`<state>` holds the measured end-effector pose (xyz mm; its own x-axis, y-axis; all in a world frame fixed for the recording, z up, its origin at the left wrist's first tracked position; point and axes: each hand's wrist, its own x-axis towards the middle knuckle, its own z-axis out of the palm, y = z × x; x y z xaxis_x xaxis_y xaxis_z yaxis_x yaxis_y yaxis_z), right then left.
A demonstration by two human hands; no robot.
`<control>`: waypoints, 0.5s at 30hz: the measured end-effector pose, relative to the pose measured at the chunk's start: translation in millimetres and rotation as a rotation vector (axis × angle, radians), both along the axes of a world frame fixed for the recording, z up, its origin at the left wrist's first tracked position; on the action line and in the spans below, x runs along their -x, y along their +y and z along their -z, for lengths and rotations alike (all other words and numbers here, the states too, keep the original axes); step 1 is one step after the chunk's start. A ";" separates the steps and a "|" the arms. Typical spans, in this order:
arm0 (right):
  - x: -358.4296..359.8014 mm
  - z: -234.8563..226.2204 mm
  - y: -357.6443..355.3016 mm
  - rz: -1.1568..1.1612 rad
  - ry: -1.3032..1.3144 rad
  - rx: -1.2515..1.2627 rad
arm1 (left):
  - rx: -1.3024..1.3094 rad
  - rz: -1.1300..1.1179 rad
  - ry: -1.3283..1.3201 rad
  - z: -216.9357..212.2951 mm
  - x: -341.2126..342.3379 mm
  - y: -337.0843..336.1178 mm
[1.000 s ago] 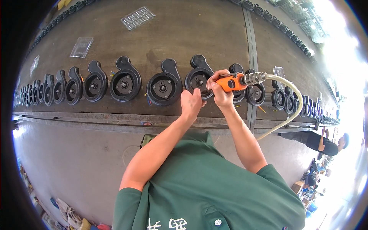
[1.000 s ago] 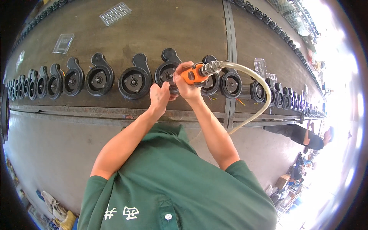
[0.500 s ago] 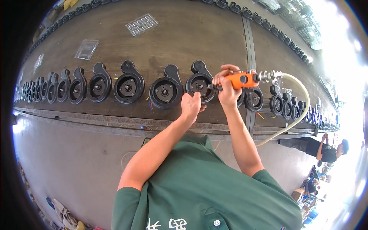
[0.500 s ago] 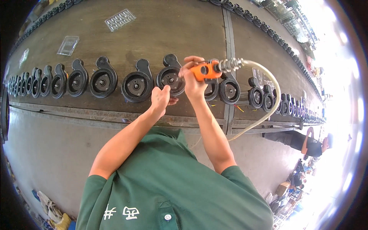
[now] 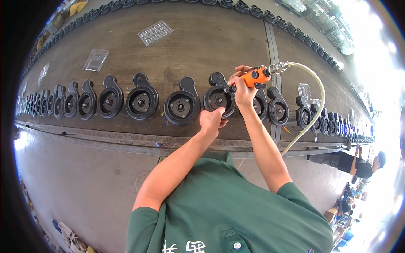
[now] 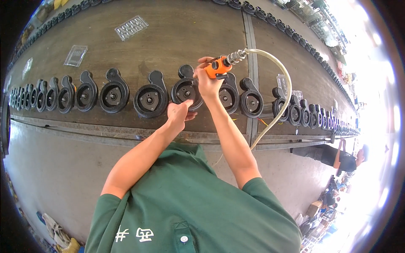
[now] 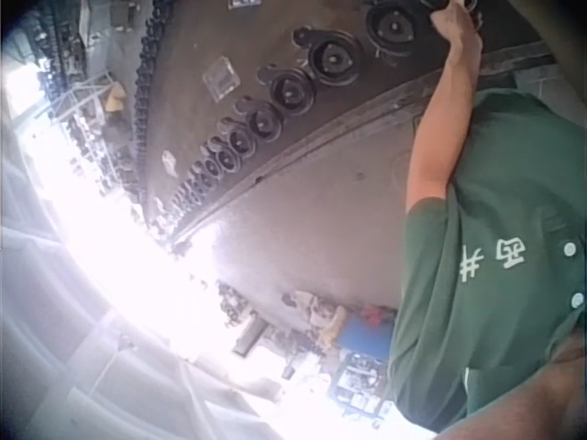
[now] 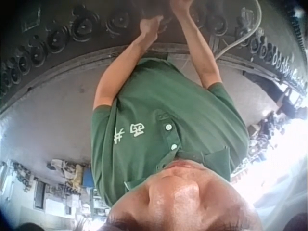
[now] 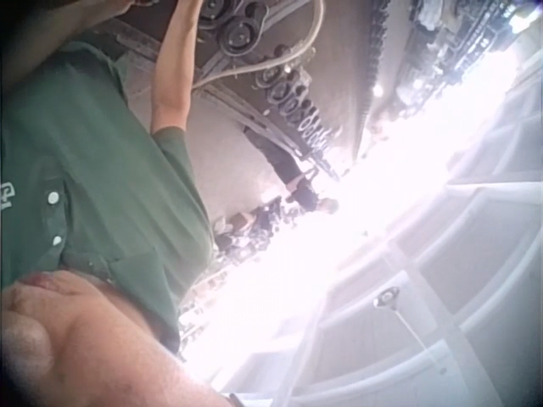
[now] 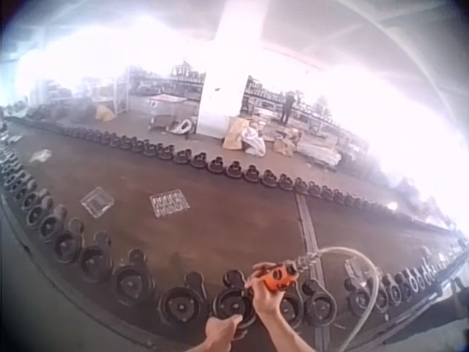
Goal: The person uses an air-powered screwdriver to install screws into black plastic circular components on an assembly line.
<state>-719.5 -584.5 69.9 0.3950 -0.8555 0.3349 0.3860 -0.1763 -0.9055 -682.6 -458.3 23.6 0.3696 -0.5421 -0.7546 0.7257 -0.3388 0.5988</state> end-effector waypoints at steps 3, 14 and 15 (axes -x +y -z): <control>1.4 -0.7 1.3 -0.026 -0.017 -0.032 | 0.019 -0.022 0.012 -0.5 2.2 1.9; 4.1 4.1 6.4 -0.045 0.055 0.046 | 0.006 -0.035 -0.001 -3.6 1.2 0.5; 4.3 4.7 5.9 -0.046 0.054 0.047 | 0.007 -0.038 -0.007 -4.2 1.2 0.7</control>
